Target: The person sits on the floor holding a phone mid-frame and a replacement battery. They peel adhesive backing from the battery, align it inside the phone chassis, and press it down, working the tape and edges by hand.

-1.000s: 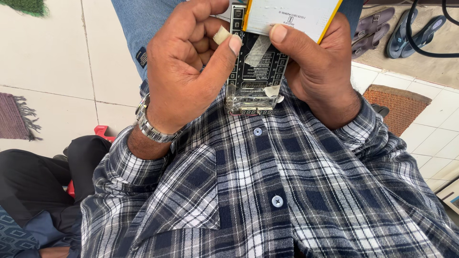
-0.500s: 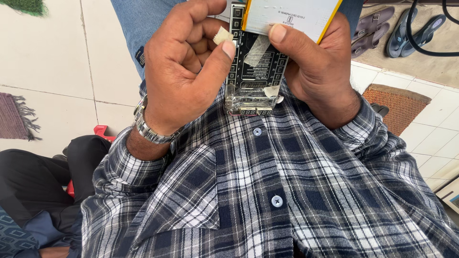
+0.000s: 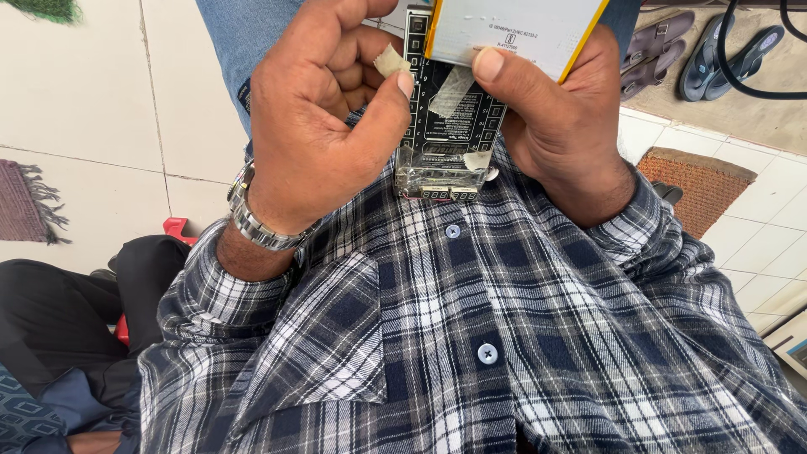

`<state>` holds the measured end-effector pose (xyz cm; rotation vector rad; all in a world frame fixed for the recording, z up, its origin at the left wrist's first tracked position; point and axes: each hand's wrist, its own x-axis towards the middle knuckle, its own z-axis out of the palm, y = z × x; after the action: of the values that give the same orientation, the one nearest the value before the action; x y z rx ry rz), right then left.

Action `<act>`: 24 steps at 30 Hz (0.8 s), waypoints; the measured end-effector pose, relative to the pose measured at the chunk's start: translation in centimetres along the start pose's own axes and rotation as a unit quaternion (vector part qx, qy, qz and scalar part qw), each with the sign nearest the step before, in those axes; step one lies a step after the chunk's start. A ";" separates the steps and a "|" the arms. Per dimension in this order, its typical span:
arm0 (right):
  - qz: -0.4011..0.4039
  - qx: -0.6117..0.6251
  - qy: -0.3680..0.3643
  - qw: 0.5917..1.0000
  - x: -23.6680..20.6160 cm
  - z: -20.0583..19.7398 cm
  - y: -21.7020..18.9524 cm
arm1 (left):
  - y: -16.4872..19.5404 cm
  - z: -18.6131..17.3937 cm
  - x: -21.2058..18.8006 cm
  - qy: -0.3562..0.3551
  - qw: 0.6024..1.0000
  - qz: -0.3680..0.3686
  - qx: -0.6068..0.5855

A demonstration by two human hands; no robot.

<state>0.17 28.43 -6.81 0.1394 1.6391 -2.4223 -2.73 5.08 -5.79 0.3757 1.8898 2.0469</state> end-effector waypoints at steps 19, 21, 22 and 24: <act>-0.034 -0.023 -0.020 0.999 -0.7 0.0 -1.1 | 0.8 0.2 -0.7 0.001 1.000 0.013 0.003; -0.033 -0.029 -0.013 0.999 -0.8 0.0 -1.1 | 0.7 0.4 -0.8 0.009 1.000 0.019 0.006; -0.035 -0.031 -0.012 0.999 -0.9 0.0 -1.1 | 0.7 0.5 -0.9 0.013 1.000 0.021 0.008; -0.041 -0.032 -0.011 0.999 -1.1 0.0 -1.1 | 0.7 0.6 -0.9 0.017 1.000 0.020 0.011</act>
<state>1.00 29.01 -5.60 0.0368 1.7442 -2.4176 -1.68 5.19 -5.03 0.3894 1.9408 2.0717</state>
